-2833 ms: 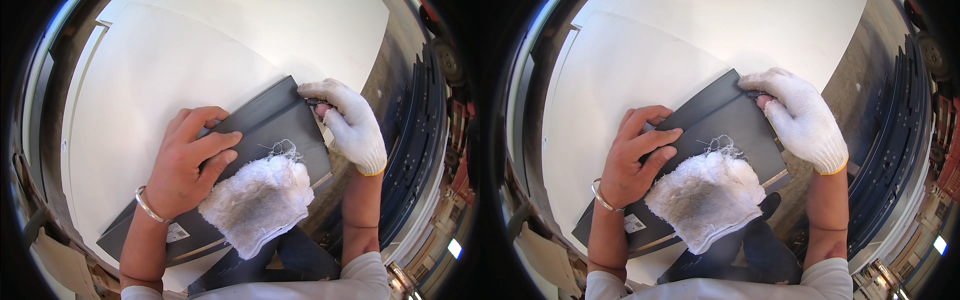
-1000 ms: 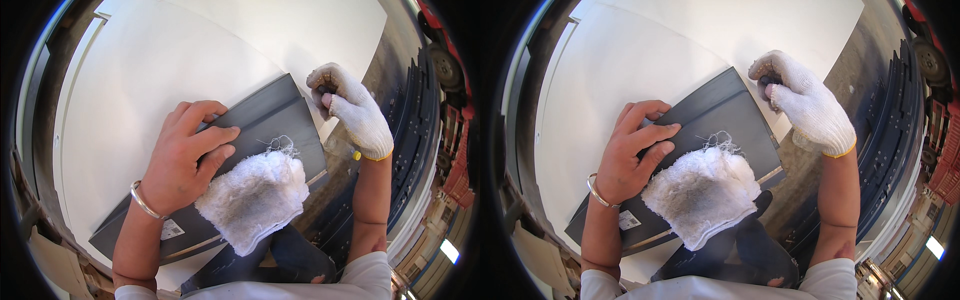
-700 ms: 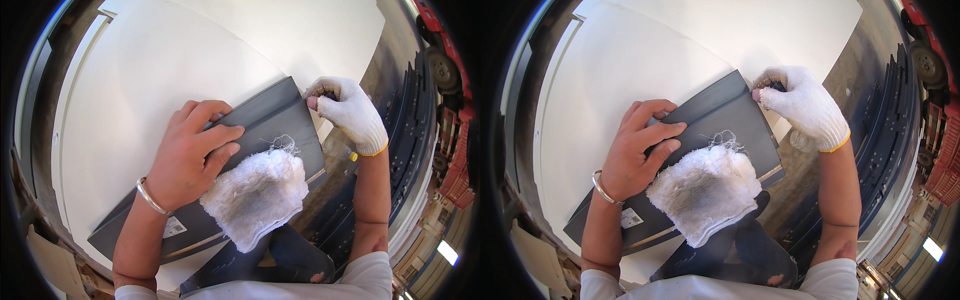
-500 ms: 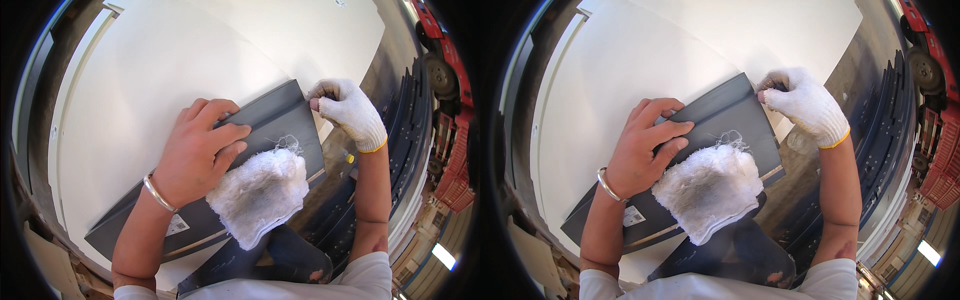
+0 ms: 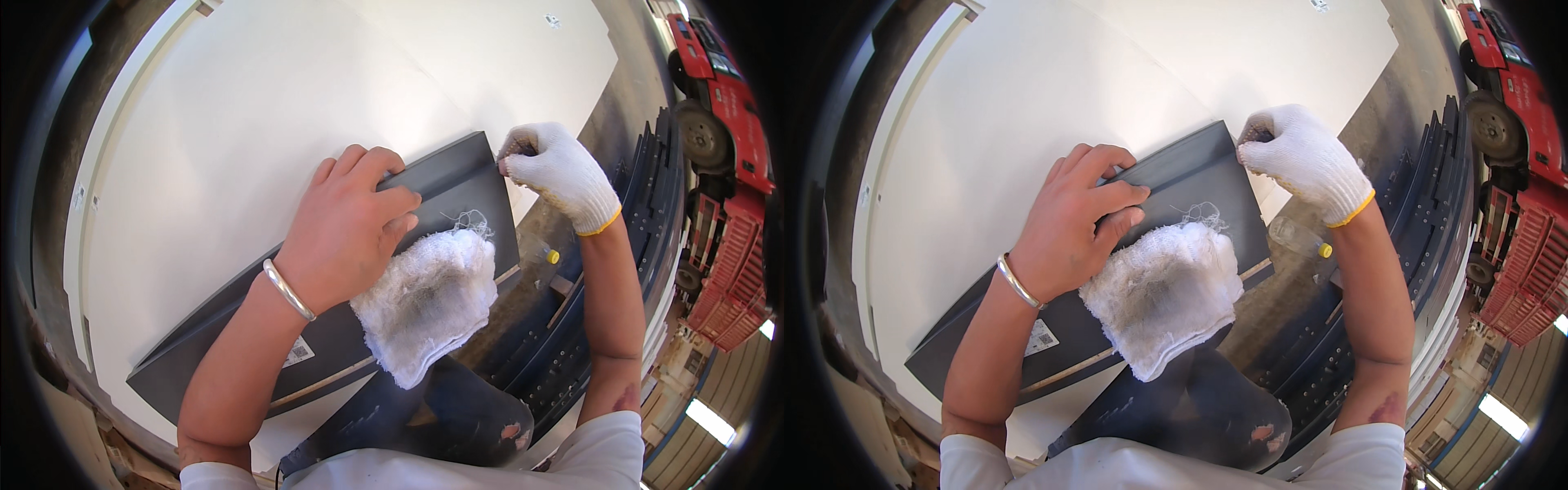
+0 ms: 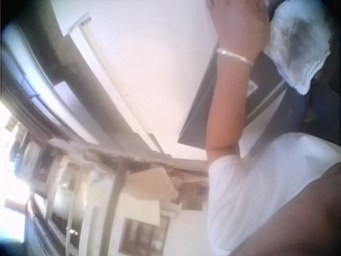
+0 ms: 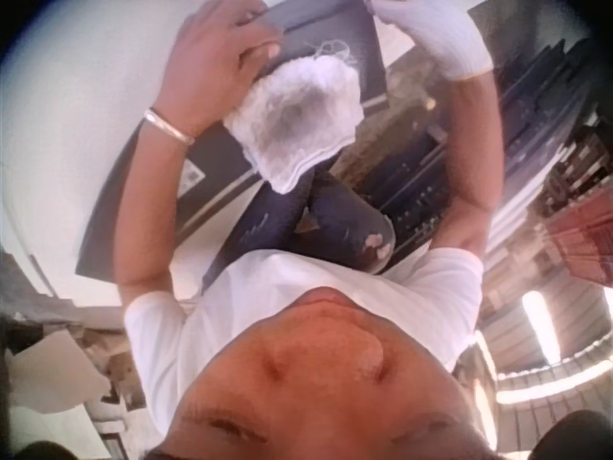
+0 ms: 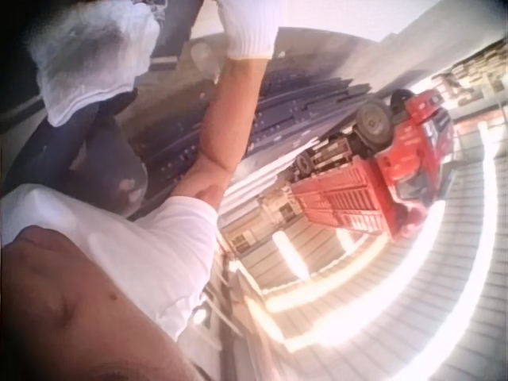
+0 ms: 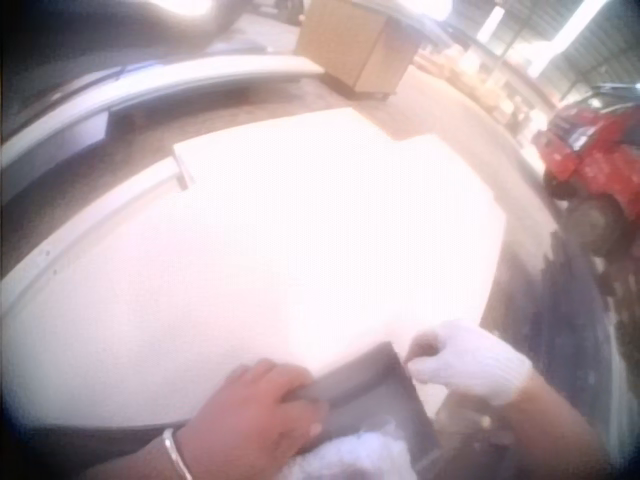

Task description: The person wipes a dark rectangular panel with a white cloth, then uses a handheld scraper to remove residue from the surface. They repeat the wiping and scraping steps, then place the panel on a stack of similar panels.

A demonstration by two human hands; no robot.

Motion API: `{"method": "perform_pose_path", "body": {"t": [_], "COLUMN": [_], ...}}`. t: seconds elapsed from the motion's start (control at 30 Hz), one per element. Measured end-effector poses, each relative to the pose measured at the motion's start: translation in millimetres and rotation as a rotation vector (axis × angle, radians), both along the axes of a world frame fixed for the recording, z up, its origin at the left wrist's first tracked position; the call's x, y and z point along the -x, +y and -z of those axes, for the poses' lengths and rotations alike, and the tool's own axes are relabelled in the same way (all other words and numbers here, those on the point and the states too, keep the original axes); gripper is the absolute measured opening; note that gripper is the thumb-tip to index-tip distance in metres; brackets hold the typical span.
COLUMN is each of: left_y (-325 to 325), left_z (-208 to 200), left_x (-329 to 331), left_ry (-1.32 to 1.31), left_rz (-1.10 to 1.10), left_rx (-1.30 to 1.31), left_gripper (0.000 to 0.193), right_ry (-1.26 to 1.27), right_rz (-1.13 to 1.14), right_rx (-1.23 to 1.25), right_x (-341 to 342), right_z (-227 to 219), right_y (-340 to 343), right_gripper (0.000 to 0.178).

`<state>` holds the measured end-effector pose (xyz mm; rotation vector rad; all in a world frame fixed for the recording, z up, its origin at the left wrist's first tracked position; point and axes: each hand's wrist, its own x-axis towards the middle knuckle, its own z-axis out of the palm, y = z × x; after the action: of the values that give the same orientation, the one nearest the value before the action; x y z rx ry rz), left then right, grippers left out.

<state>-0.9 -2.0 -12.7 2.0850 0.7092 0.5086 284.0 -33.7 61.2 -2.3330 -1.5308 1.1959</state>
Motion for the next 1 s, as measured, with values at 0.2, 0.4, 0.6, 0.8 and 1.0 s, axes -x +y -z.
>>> {"method": "perform_pose_path", "body": {"t": [0.2, 0.4, 0.6, 0.8, 1.0], "left_y": [2, 1, 2, 0, 4], "left_z": [0, 2, 2, 3, 1], "left_x": [3, 4, 2, 0, -1], "left_ry": [-0.025, -0.028, -0.031, 0.008, -0.035], "left_rz": [0.007, 0.0, 0.0, -0.001, 0.004], "left_rx": [-0.017, -0.017, -0.009, 0.01, -0.016], "left_gripper": [0.019, 0.02, 0.019, 0.013, 0.016], "right_ry": [0.156, 0.247, 0.173, -0.005, 0.203], "right_rz": [0.342, 0.363, 0.312, 0.167, 0.42], "right_rx": [0.056, 0.018, 0.047, 0.017, -0.046], "right_x": [0, -2, 0, 10, 11], "right_z": [1, 7, 3, -3, 5], "right_y": [-17, -26, -17, -10, -28], "right_gripper": [0.02, 0.021, 0.019, 0.028, 0.027]}}
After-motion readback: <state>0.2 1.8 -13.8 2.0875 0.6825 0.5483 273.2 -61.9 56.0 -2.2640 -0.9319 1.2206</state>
